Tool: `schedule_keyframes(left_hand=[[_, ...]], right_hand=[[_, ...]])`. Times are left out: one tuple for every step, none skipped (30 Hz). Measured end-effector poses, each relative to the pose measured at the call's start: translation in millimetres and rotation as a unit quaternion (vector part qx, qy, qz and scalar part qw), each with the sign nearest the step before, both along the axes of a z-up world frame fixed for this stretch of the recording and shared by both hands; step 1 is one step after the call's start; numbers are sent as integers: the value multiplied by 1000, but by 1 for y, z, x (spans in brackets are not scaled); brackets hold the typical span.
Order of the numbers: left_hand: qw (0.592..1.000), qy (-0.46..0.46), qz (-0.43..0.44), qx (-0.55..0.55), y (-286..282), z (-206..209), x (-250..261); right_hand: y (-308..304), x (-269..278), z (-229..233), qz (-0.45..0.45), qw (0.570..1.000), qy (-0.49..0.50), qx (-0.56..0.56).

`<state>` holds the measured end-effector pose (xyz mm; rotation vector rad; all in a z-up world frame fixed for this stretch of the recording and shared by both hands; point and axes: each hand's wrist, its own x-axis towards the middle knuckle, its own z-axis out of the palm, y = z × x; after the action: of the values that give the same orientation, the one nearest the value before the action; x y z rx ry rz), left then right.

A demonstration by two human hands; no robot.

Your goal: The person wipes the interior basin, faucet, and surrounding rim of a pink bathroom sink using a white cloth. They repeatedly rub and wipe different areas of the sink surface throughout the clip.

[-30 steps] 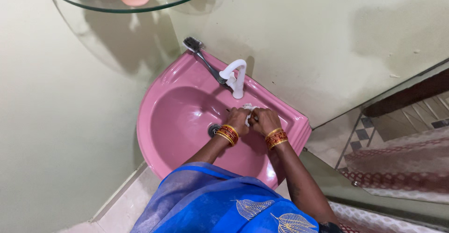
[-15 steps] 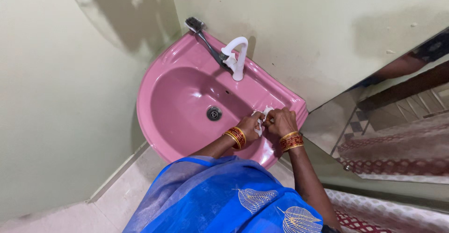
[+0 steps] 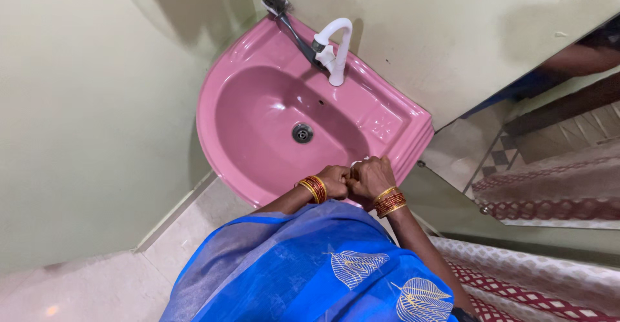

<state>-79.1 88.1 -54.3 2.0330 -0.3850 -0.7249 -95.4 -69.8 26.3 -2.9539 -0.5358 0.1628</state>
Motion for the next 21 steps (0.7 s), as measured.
schedule_keyframes(left_hand=[[1000,1,1,-4,4,0,-3],[1000,2,3,-8,8,0,-7],[1000,10,9,-13,13,1,-11],[1000,18,14,-18,16,3,-15],[999,26,21,-22,20,6,-17],[1000,23,18,-3,24,10,-19],[1000,21,16,15,28,13,-22],[999,19,14,34,32,16,-25],[999,-3,2,54,35,19,-26],[997,-25,-10,73,39,22,-27],[994,-47,-23,92,42,24,-29],[992,-48,-26,113,45,26,-31],[989,-49,-29,135,48,28,-32],[986,-51,-33,156,52,30,-33],[985,-39,-37,161,57,33,-34],[985,-28,-41,166,61,35,-35],[984,-17,-46,171,67,39,-35],[983,-15,-42,178,73,43,-36],[982,-12,-40,185,78,47,-37],[981,-9,-38,191,83,51,-38],[979,-6,-30,200,88,55,-39]], right_hand=[[2,-1,-1,-1,1000,18,-6],[2,-2,-1,-1,1000,21,-12],[2,-3,-1,0,1000,23,-17],[2,-4,-1,1,999,26,-22],[3,-4,-1,11,999,24,-25],[3,-3,-1,20,999,23,-27],[6,-5,-3,30,999,21,-30],[9,-8,-5,37,999,30,-7],[12,-12,-7,44,998,38,15],[15,-14,-10,50,997,47,37],[20,-16,-13,57,995,64,44],[23,-17,-16,64,993,80,51],[26,-16,-19,70,991,95,59],[28,-15,-21,66,988,126,64],[30,-13,-24,61,983,157,69],[32,-10,-27,56,978,187,75],[35,-7,-30,75,968,208,116],[37,-5,-32,92,956,229,157],[41,-3,-36,108,941,250,198],[46,-3,-40,114,931,274,214],[49,-1,-43,118,919,298,229]])
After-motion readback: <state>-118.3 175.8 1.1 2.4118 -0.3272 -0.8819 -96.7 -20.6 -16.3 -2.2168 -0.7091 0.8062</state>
